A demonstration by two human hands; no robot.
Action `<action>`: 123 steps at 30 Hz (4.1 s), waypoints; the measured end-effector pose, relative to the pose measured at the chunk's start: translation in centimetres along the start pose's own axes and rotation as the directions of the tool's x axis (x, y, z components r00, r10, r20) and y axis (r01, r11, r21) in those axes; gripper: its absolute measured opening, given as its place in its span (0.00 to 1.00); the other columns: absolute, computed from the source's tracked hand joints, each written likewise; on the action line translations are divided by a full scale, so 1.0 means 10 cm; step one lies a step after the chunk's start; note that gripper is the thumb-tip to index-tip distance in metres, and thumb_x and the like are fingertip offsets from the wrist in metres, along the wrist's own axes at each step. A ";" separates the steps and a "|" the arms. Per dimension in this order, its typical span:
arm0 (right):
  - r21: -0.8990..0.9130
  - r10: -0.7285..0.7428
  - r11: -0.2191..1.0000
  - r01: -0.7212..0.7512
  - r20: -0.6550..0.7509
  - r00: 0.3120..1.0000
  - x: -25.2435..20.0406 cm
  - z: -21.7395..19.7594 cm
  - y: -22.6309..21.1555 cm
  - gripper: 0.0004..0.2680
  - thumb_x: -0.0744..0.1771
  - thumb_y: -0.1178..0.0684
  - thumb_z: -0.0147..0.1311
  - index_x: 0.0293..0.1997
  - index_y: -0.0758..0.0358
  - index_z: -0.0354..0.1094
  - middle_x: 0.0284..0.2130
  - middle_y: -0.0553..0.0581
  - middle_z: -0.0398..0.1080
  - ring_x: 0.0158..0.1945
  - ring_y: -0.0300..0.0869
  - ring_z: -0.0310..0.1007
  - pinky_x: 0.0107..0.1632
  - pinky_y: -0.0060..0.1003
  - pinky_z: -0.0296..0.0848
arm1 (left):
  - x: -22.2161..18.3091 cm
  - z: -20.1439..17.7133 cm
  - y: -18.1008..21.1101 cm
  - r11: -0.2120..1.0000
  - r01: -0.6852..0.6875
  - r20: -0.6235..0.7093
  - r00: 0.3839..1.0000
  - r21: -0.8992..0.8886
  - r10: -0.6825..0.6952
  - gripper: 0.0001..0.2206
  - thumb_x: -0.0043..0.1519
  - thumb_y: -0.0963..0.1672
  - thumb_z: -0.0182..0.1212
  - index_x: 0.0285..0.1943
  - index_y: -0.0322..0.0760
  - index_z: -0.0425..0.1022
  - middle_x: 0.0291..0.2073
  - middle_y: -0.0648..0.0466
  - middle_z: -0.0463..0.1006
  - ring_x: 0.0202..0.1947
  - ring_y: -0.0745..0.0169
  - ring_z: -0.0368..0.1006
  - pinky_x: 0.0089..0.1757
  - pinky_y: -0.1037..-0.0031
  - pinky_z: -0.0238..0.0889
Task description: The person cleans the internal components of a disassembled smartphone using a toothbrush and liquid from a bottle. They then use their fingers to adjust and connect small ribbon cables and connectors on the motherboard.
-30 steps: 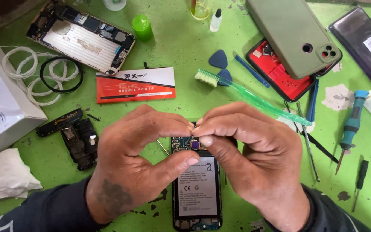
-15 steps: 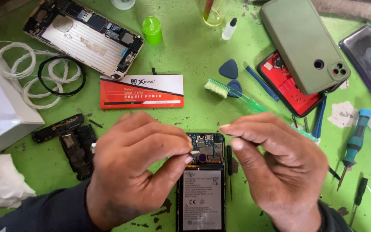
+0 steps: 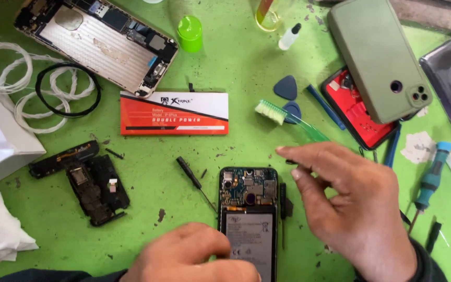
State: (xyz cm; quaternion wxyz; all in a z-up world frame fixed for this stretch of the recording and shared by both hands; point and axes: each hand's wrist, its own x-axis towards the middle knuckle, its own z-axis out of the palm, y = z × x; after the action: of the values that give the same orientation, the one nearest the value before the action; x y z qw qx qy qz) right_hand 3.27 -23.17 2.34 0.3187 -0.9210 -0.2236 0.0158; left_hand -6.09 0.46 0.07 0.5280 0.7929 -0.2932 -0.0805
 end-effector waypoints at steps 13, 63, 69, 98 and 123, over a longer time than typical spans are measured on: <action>0.272 0.287 0.936 -0.226 -0.213 0.934 -1.03 -0.03 -0.29 0.10 0.65 0.63 0.58 0.51 0.65 0.75 0.36 0.59 0.80 0.28 0.36 0.82 0.32 0.24 0.89 | 0.02 0.19 0.22 0.938 -0.214 -0.191 0.944 0.272 0.271 0.04 0.59 0.39 0.58 0.31 0.41 0.74 0.30 0.55 0.81 0.23 0.57 0.66 0.25 0.66 0.62; 0.808 0.754 0.247 -0.535 0.187 0.630 -0.72 0.35 -0.81 0.31 0.62 0.72 0.49 0.76 0.56 0.56 0.46 0.74 0.79 0.40 0.56 0.80 0.38 0.53 0.84 | -0.06 0.26 -0.10 0.987 0.130 -0.303 0.941 -0.090 -0.151 0.02 0.63 0.44 0.61 0.40 0.46 0.78 0.37 0.58 0.81 0.31 0.56 0.76 0.31 0.60 0.71; 0.807 0.641 0.370 -0.460 0.137 0.756 -0.66 0.49 -0.55 0.32 0.62 0.70 0.52 0.76 0.50 0.55 0.34 0.68 0.75 0.27 0.50 0.77 0.27 0.43 0.81 | 0.09 0.14 0.03 0.943 0.213 -0.388 0.871 -0.255 -0.302 0.02 0.57 0.40 0.64 0.33 0.40 0.81 0.28 0.58 0.84 0.25 0.72 0.74 0.22 0.77 0.64; 0.957 0.407 0.151 0.249 -0.290 0.866 -1.11 0.68 -0.37 0.32 0.62 0.73 0.55 0.77 0.67 0.48 0.45 0.64 0.79 0.48 0.52 0.80 0.50 0.50 0.78 | -0.03 0.65 0.17 0.922 0.111 -0.601 0.728 -0.371 -0.330 0.06 0.61 0.42 0.60 0.40 0.35 0.81 0.30 0.48 0.87 0.24 0.62 0.84 0.24 0.73 0.85; 0.937 0.342 0.132 0.322 -0.348 0.873 -1.21 0.84 -0.06 0.27 0.62 0.75 0.55 0.70 0.65 0.61 0.54 0.71 0.75 0.53 0.54 0.77 0.52 0.51 0.77 | -0.04 0.63 0.25 0.991 0.052 -0.676 0.726 -0.126 -0.124 0.05 0.60 0.42 0.64 0.40 0.36 0.80 0.32 0.57 0.81 0.26 0.70 0.72 0.28 0.77 0.73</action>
State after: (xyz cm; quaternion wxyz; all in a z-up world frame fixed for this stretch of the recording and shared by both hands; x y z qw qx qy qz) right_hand -9.29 -23.01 -5.34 0.8889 -0.4484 -0.0613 -0.0714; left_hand -10.11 -5.02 -0.49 0.6328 0.7530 -0.0367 0.1767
